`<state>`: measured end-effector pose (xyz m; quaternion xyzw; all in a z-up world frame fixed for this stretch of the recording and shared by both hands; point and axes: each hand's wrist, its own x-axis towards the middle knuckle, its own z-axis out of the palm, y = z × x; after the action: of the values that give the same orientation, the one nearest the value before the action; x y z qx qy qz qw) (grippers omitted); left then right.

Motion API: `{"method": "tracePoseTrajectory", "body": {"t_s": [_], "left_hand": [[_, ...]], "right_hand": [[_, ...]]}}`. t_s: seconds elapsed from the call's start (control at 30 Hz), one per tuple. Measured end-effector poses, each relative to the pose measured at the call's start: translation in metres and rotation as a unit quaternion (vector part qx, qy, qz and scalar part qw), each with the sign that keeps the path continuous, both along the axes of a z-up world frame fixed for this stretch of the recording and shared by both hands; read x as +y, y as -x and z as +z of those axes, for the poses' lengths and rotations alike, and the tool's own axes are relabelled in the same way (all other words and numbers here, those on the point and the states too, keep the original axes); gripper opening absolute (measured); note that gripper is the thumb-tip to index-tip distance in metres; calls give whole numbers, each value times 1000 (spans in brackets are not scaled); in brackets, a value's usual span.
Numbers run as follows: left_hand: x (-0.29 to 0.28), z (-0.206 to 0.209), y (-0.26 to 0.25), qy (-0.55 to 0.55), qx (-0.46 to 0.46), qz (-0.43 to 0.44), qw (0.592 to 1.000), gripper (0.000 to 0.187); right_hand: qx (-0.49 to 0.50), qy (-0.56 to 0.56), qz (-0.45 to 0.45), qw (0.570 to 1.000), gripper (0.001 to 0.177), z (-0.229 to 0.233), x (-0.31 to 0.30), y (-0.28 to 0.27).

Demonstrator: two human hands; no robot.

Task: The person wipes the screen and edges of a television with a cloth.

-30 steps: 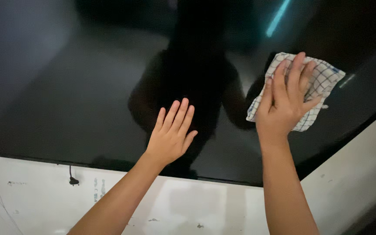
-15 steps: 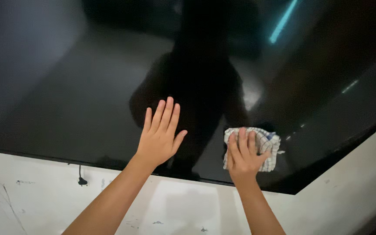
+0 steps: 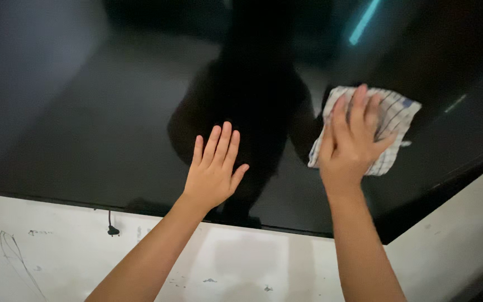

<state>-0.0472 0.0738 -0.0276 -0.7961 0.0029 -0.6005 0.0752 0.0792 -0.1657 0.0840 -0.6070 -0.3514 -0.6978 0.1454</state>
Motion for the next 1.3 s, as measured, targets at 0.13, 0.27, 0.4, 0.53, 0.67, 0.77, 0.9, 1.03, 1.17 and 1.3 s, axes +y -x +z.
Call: {"method": "tracePoseTrajectory", "body": {"t_s": [0.13, 0.27, 0.4, 0.53, 0.67, 0.77, 0.9, 1.03, 1.17, 1.3], "left_hand": [[-2, -1, 0, 12, 12, 1, 1000, 72], [-5, 1, 0, -2, 1, -5, 1000, 72], [-7, 3, 2, -5, -11, -17, 1000, 72], [-9, 5, 4, -2, -13, -22, 1000, 72], [-10, 6, 4, -6, -19, -17, 1000, 71], [-10, 5, 2, -7, -21, -11, 1000, 71], [-8, 4, 0, -12, -32, -14, 999, 70], [-10, 5, 0, -5, -23, -18, 1000, 70], [-11, 4, -1, -10, -27, -17, 999, 69], [-12, 3, 0, -15, -32, -19, 999, 69]], "right_hand": [[20, -28, 15, 999, 37, 6, 9, 11], [34, -9, -5, 999, 42, -28, 10, 10], [0, 20, -55, 998, 35, -84, 13, 3], [6, 24, -28, 999, 28, -131, 18, 3], [-2, 22, -26, 999, 27, -137, 21, 2], [-10, 23, -29, 999, 31, -115, 23, 4], [24, 9, -30, 999, 34, -73, 31, 20], [5, -4, -23, 1000, 34, -32, 39, 30], [-6, 0, -23, 1000, 36, -30, 40, 33], [-1, 5, -44, 999, 32, -66, 38, 28]]}}
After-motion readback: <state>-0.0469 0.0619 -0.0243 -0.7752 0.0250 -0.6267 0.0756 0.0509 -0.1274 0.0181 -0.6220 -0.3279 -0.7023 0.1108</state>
